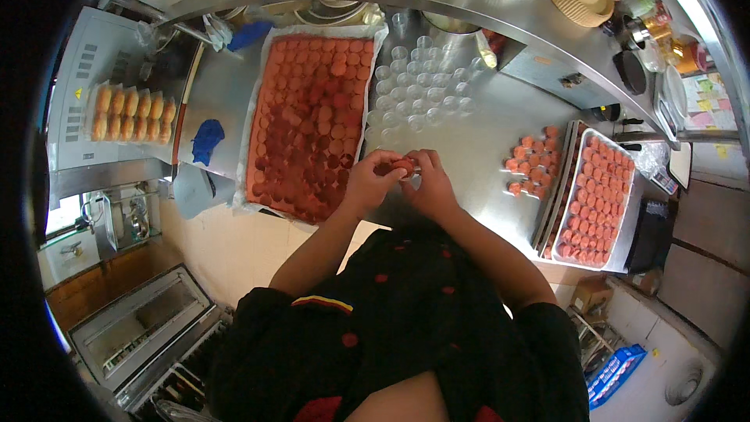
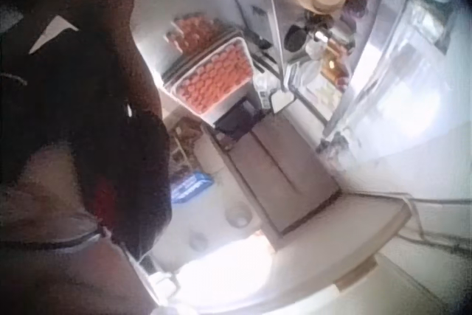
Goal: The person repeatedly picks small reddish meat pieces from a large tray and places them one by one into individual clear plastic cups arranged on the counter. The person continues this repetitive placement throughout the clip.
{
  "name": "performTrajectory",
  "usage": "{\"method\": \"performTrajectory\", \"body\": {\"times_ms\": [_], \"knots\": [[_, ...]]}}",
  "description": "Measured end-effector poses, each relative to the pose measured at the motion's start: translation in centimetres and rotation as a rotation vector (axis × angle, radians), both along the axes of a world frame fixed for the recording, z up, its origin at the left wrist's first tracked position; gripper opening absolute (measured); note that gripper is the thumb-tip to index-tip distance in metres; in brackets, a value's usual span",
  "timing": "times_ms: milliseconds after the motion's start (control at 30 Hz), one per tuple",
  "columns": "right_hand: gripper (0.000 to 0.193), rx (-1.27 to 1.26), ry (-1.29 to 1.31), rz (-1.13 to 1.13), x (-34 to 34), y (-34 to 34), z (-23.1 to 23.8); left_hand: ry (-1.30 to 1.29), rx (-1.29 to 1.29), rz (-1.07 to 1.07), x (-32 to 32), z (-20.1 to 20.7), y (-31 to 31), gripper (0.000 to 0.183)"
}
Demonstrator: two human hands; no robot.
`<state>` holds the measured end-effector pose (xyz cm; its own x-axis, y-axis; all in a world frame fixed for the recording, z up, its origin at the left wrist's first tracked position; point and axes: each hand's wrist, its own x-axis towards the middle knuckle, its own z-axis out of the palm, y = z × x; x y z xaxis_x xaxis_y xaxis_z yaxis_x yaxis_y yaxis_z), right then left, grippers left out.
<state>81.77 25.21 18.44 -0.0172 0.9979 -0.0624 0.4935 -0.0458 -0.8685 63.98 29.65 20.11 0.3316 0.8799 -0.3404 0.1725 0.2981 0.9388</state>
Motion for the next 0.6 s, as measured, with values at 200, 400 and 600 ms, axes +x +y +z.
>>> {"method": "performTrajectory", "body": {"times_ms": [200, 400, 600], "knots": [[0.051, 0.106, 0.05, -0.06, -0.7, -1.7, 2.3, 0.202, 0.336, -0.099, -0.4, 2.2, -1.1, 0.03], [0.051, 0.262, -0.029, -0.082, -2.3, -2.9, 3.9, -0.333, -0.164, 0.091, 0.7, -1.3, -2.6, 0.033], [0.059, 0.33, -0.138, 0.077, -2.4, -3.3, 5.0, -0.433, -0.321, 0.096, 0.4, -0.4, -3.3, 0.037]]}}
